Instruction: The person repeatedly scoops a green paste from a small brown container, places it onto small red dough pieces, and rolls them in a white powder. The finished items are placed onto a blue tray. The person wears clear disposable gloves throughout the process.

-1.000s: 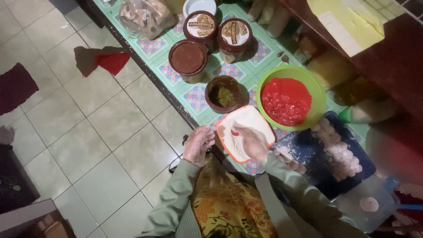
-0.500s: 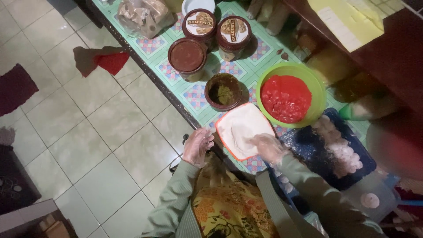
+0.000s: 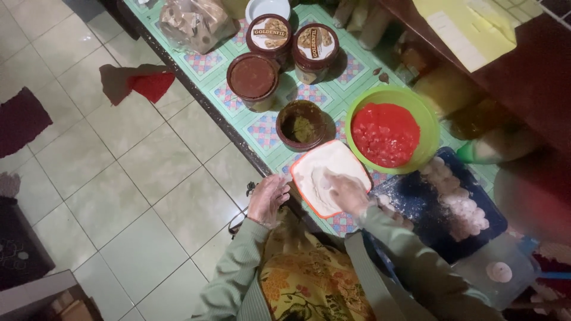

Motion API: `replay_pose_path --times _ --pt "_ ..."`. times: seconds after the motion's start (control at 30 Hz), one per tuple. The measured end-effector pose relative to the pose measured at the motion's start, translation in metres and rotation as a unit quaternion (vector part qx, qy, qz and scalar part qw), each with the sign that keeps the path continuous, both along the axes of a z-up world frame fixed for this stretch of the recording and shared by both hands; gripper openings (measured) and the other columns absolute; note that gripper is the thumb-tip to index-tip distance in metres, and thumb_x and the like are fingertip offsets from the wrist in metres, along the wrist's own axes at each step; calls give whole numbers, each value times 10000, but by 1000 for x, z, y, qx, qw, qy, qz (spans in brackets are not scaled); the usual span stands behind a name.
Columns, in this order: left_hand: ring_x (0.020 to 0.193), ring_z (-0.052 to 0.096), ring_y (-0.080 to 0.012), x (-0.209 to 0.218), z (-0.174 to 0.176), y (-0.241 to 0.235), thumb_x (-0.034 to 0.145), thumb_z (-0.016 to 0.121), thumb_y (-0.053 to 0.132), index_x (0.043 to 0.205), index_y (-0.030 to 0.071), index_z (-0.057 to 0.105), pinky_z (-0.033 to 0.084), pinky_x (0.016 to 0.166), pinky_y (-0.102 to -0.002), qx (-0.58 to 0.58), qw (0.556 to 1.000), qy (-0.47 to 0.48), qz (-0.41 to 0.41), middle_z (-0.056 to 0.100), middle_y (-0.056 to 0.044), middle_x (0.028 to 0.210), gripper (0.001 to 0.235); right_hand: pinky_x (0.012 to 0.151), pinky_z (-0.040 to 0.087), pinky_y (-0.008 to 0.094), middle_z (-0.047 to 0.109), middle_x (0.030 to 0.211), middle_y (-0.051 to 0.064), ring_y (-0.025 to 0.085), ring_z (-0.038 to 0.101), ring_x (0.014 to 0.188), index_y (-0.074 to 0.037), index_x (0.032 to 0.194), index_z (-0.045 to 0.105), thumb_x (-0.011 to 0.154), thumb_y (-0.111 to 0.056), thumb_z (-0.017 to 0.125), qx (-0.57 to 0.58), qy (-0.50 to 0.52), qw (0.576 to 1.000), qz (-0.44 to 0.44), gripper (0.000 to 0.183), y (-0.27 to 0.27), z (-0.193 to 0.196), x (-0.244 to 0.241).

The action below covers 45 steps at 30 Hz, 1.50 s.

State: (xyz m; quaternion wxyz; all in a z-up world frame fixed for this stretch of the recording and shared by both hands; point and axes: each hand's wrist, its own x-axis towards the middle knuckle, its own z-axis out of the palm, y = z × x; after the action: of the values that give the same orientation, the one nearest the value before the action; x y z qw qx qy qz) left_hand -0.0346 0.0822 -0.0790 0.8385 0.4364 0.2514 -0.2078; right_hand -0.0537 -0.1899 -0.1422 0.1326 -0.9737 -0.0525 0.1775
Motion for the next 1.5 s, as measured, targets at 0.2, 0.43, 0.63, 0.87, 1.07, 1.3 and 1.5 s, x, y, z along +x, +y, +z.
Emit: replay_pose_path --times 0.2,0.43,0.63,0.87,1.07,1.3,1.5 --pt "883 720 -229 0 -1 -1 937 712 279 1191 86 601 644 715 -313 29 1000 -2 -12 713 -121 1099 338 1053 489 440 710 1243 98 270 630 1256 -243 1380 621 909 -268 628 54 -50 997 -10 472 20 30 1" --pt "867 709 -216 4 -2 -5 941 707 256 1175 84 614 625 719 -303 18 1000 14 -11 717 -111 1066 305 1081 471 452 705 1290 56 264 610 1290 -306 1364 637 907 -237 600 57 26 997 49 464 7 25 -11" --pt "845 694 -187 8 13 -21 931 711 265 1158 88 611 619 739 -302 49 998 19 -34 707 -86 1010 305 1071 448 416 670 1284 -38 167 595 1286 -386 1368 608 869 -446 653 46 11 999 -17 505 9 0 -8" --pt "834 706 -243 22 -5 -19 927 688 183 1134 73 617 614 738 -339 39 999 17 -5 702 -145 980 246 770 603 448 759 1043 146 311 732 946 -112 1288 703 767 -242 852 301 -146 850 -408 557 -70 88 -58" --pt "870 689 -230 36 -9 -15 959 620 190 1134 104 600 618 711 -310 43 999 23 -11 679 -130 1039 196 971 574 382 809 983 68 258 765 1008 -157 1024 803 960 -527 614 -61 -70 932 -351 421 -213 -38 -181" --pt "906 690 -216 68 -37 -16 955 601 246 1114 179 591 636 772 -312 54 998 23 -2 687 -79 1096 173 1053 555 405 797 1230 54 259 705 1221 -264 1222 782 715 -620 805 83 122 912 -382 620 -181 -9 -179" --pt "867 685 -226 127 -90 -4 922 661 271 1163 213 554 633 781 -352 74 996 18 54 677 -46 1071 270 982 561 384 773 1159 -5 217 705 1140 -338 1190 775 835 -416 736 54 -111 930 -347 366 -90 77 -41"
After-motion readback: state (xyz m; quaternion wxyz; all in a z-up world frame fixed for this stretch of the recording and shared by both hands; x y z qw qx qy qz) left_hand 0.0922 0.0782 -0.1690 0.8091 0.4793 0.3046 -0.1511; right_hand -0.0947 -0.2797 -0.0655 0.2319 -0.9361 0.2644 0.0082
